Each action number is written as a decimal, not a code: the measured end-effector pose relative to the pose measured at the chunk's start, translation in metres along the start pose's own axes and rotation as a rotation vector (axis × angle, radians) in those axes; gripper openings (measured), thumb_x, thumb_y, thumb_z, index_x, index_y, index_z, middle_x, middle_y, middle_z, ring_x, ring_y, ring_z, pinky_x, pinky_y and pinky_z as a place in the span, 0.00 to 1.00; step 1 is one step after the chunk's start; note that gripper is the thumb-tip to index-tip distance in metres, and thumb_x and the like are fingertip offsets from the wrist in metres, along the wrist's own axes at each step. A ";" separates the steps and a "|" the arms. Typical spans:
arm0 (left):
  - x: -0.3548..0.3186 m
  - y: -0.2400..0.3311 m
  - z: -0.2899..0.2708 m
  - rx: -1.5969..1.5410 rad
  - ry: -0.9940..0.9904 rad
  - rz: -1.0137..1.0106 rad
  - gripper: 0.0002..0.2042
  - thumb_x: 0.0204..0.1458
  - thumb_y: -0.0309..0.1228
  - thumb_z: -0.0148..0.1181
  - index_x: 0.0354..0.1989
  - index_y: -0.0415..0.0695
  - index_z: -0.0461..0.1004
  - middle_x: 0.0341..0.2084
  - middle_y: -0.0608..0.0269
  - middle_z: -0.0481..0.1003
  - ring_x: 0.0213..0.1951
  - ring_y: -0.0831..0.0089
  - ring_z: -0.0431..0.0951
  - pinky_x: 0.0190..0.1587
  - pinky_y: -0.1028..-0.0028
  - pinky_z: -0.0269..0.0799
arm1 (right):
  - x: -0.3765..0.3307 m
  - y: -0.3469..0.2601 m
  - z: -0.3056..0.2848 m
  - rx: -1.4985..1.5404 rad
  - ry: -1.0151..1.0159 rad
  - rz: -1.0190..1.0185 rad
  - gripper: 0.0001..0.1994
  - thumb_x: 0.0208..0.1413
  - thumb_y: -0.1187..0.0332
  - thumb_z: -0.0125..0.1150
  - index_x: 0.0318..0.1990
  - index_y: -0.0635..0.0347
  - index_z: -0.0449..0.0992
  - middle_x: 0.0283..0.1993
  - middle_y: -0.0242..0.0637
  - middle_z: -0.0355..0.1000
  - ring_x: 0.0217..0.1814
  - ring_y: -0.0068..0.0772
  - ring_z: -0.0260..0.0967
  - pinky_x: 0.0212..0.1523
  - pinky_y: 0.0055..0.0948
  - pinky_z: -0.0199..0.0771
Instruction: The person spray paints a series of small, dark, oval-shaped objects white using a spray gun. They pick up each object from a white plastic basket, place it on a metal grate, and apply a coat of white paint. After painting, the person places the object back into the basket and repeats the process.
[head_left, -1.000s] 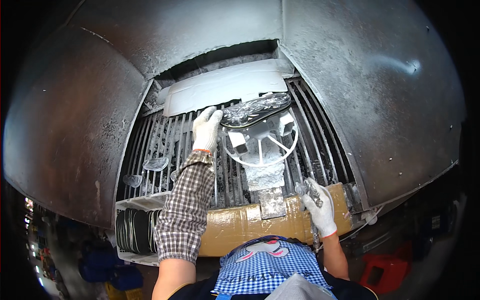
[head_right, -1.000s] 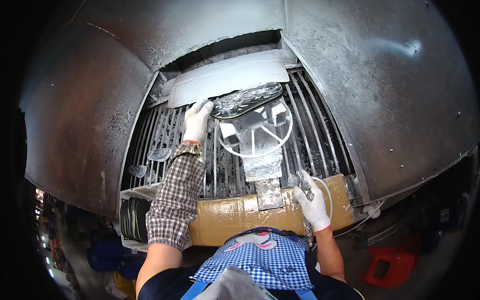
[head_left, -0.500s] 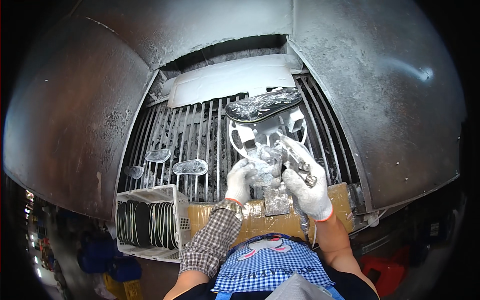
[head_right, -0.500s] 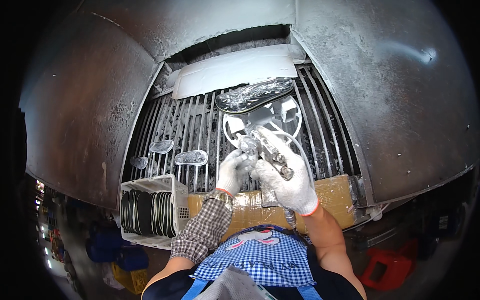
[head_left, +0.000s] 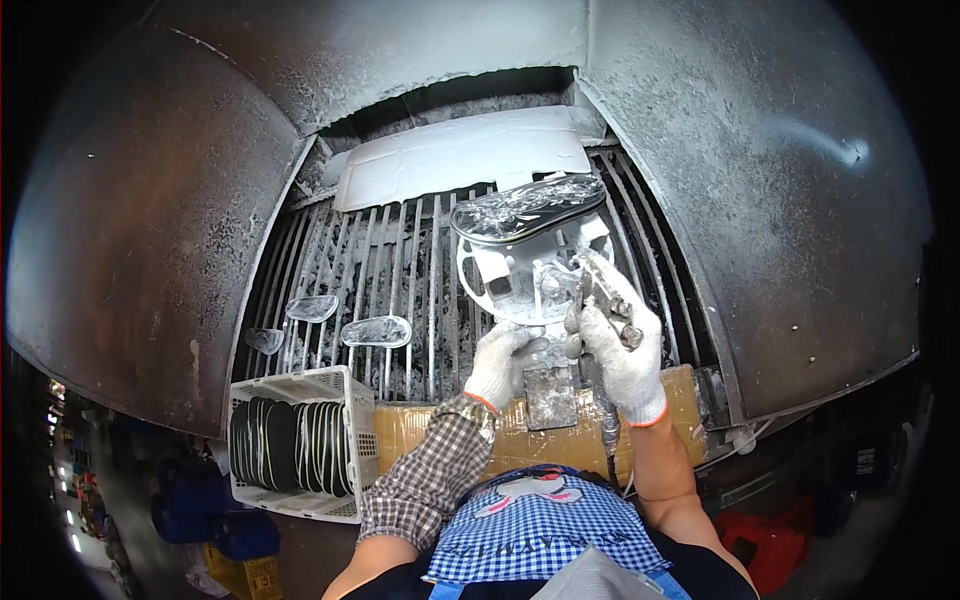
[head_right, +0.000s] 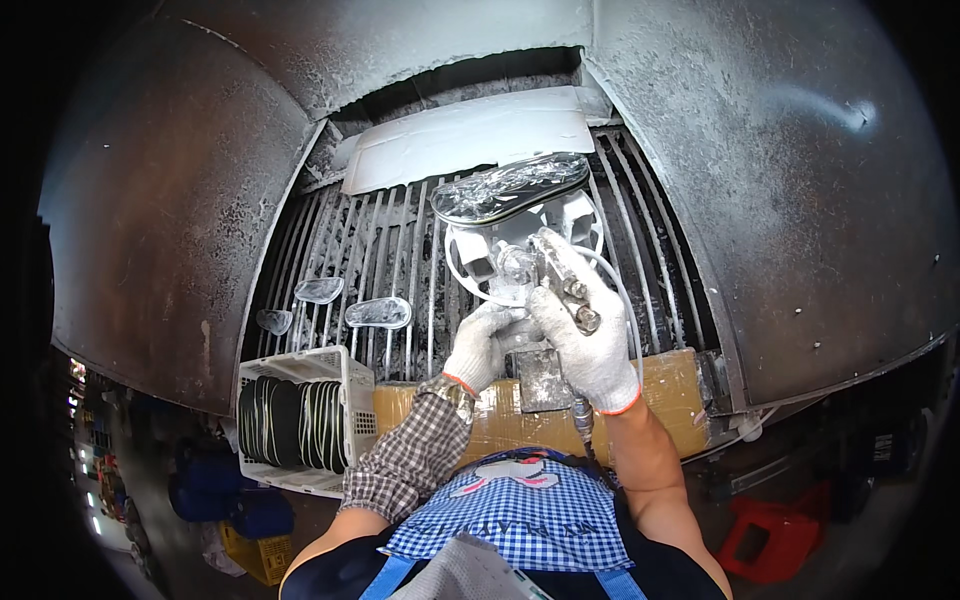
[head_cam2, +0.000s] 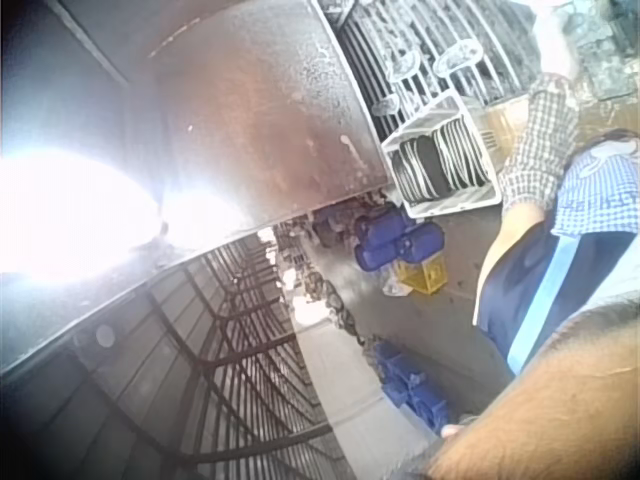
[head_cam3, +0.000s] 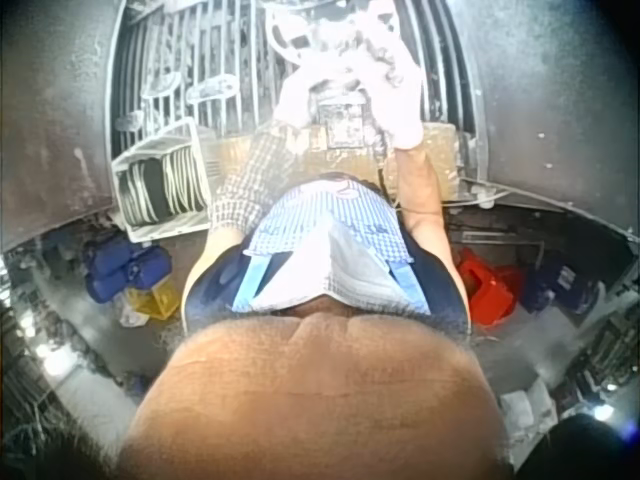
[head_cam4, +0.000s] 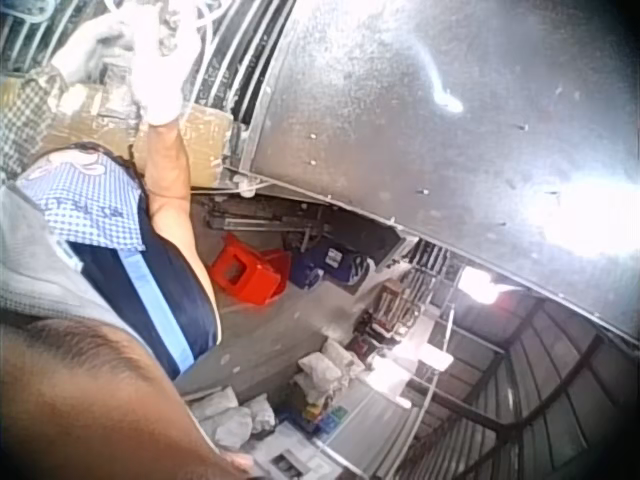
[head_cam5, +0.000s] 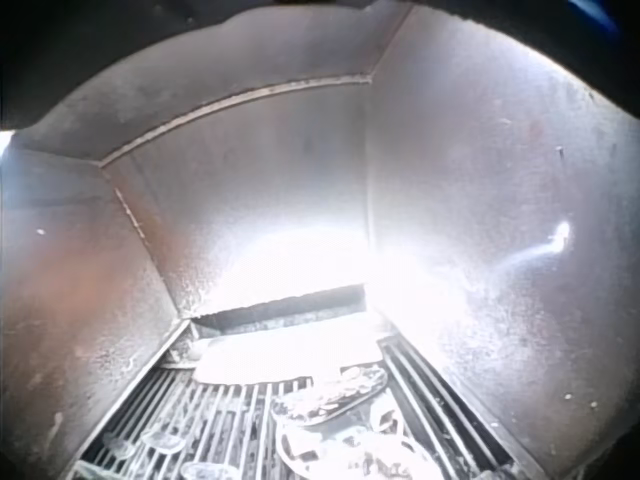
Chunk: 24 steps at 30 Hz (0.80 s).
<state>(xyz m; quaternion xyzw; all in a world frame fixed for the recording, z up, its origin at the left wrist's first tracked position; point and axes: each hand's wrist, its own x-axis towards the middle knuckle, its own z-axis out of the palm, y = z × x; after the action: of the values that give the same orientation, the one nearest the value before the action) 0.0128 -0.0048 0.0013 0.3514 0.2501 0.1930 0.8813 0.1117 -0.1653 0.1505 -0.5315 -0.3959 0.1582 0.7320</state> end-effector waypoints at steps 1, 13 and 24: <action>0.000 0.001 -0.001 0.005 0.005 -0.009 0.19 0.63 0.19 0.52 0.63 0.34 0.73 0.55 0.50 0.80 0.54 0.60 0.83 0.56 0.59 0.84 | 0.000 0.000 -0.001 -0.025 0.011 -0.016 0.29 0.69 0.71 0.60 0.74 0.75 0.63 0.65 0.47 0.75 0.54 0.24 0.77 0.57 0.25 0.78; 0.001 0.000 -0.004 -0.069 -0.031 0.037 0.16 0.61 0.20 0.56 0.58 0.34 0.75 0.50 0.49 0.82 0.46 0.60 0.85 0.50 0.58 0.86 | -0.003 0.003 -0.020 -0.048 0.124 0.078 0.28 0.70 0.70 0.61 0.74 0.70 0.65 0.41 0.33 0.78 0.35 0.16 0.72 0.37 0.19 0.74; -0.007 0.008 0.003 -0.034 -0.037 0.057 0.17 0.63 0.21 0.51 0.59 0.29 0.73 0.51 0.44 0.80 0.52 0.54 0.84 0.56 0.57 0.83 | -0.002 -0.001 -0.032 -0.010 0.225 0.077 0.28 0.70 0.71 0.61 0.74 0.70 0.64 0.45 0.34 0.78 0.36 0.16 0.72 0.37 0.19 0.74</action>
<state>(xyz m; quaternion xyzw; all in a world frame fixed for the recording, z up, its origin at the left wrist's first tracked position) 0.0076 -0.0048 0.0111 0.3467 0.2205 0.2159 0.8858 0.1344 -0.1880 0.1467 -0.5645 -0.2911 0.1235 0.7625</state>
